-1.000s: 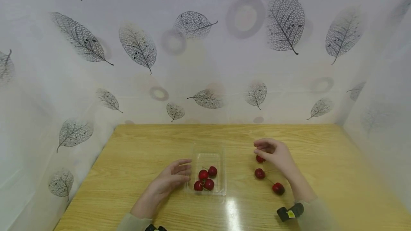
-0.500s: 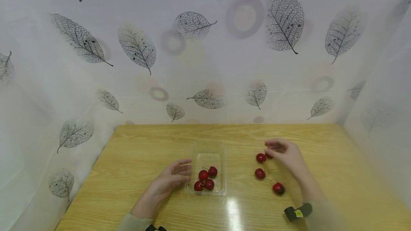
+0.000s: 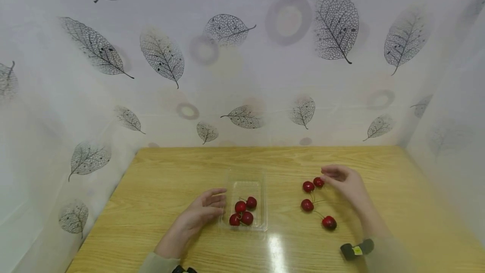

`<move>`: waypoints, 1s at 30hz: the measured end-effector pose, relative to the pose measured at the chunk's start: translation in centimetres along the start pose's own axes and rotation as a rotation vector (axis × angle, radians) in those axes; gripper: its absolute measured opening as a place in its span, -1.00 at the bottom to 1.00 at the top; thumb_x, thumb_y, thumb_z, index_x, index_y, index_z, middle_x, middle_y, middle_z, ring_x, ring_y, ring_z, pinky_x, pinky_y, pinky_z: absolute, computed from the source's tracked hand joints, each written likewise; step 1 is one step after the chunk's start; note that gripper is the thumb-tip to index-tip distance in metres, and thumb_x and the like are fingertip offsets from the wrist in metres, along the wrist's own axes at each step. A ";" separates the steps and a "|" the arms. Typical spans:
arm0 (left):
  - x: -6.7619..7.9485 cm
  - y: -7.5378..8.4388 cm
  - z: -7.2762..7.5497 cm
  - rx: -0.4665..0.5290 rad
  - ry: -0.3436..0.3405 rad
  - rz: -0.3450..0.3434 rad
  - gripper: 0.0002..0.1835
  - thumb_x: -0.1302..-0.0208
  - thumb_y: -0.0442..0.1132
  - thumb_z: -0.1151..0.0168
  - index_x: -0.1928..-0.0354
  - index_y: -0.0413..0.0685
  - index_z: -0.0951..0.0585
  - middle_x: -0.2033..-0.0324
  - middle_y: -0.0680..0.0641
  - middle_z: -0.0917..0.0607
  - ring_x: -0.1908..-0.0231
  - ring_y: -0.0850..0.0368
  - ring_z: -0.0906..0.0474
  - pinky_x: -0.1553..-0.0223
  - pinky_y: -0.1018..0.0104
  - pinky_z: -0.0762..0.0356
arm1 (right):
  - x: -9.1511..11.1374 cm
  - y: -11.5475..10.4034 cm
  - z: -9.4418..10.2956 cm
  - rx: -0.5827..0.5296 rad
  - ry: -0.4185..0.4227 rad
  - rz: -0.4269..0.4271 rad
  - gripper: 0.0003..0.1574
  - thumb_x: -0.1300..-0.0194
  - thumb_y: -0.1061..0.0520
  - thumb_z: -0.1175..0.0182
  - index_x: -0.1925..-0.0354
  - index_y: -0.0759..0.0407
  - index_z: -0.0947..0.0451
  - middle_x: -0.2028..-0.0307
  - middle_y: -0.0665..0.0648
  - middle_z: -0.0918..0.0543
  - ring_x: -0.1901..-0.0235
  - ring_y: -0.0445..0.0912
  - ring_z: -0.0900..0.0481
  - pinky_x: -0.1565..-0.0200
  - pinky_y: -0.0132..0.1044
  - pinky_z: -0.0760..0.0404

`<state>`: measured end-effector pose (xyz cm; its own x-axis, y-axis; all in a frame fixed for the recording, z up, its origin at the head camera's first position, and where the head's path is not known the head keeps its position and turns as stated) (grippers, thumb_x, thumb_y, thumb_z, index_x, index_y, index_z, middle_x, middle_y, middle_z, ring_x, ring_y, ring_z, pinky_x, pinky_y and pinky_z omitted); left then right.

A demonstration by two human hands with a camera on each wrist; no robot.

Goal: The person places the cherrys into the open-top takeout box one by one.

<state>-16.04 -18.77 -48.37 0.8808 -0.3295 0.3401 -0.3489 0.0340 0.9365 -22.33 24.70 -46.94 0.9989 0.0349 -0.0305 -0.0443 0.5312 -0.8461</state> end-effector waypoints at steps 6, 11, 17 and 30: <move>0.0 0.0 0.0 0.005 -0.002 -0.002 -0.19 -0.34 -0.47 -0.27 -0.59 -0.33 -0.20 -0.55 -0.52 -0.23 -0.46 -0.23 -0.38 -0.22 0.34 -0.60 | -0.1 0.9 0.0 0.010 -0.008 -0.032 -0.48 -0.44 0.07 -0.38 -0.22 0.34 -0.62 -0.15 0.40 -0.74 0.20 -0.54 -0.60 0.05 -0.62 -0.56; 0.0 0.0 0.0 0.008 -0.005 -0.001 -0.19 -0.34 -0.47 -0.27 -0.60 -0.33 -0.20 -0.55 -0.52 -0.22 -0.46 -0.23 -0.38 -0.24 0.33 -0.61 | -0.2 1.5 -0.1 0.019 -0.016 -0.052 -0.48 -0.44 0.07 -0.39 -0.22 0.35 -0.63 -0.13 0.39 -0.75 0.22 -0.52 -0.61 0.07 -0.61 -0.57; 0.0 0.0 0.0 0.011 -0.008 0.000 -0.19 -0.34 -0.47 -0.26 -0.60 -0.33 -0.19 -0.56 -0.53 -0.21 -0.47 -0.25 -0.36 -0.23 0.34 -0.60 | -0.2 2.3 -0.4 -0.011 -0.049 -0.078 -0.42 -0.44 0.04 -0.39 -0.26 0.35 -0.59 -0.17 0.38 -0.74 0.19 -0.55 -0.60 0.03 -0.65 -0.51; 0.0 0.0 0.1 0.011 -0.024 -0.011 -0.18 -0.34 -0.47 -0.25 -0.60 -0.35 -0.18 -0.55 -0.53 -0.21 -0.45 -0.22 -0.39 -0.25 0.31 -0.62 | -0.2 2.7 -0.9 -0.031 -0.131 -0.067 -0.36 -0.42 0.12 -0.41 -0.30 0.46 -0.52 -0.22 0.47 -0.68 0.07 -0.33 -0.71 0.02 -0.63 -0.59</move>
<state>-16.10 -18.85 -48.43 0.8767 -0.3520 0.3277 -0.3430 0.0199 0.9391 -22.65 25.35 -49.71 0.9892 0.1116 0.0945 0.0247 0.5095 -0.8601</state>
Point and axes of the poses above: each hand's wrist, its own x-axis away from the middle knuckle, its own z-axis out of the back of the hand, y = z × x, the point moved 3 cm from there along -x, towards the middle knuckle
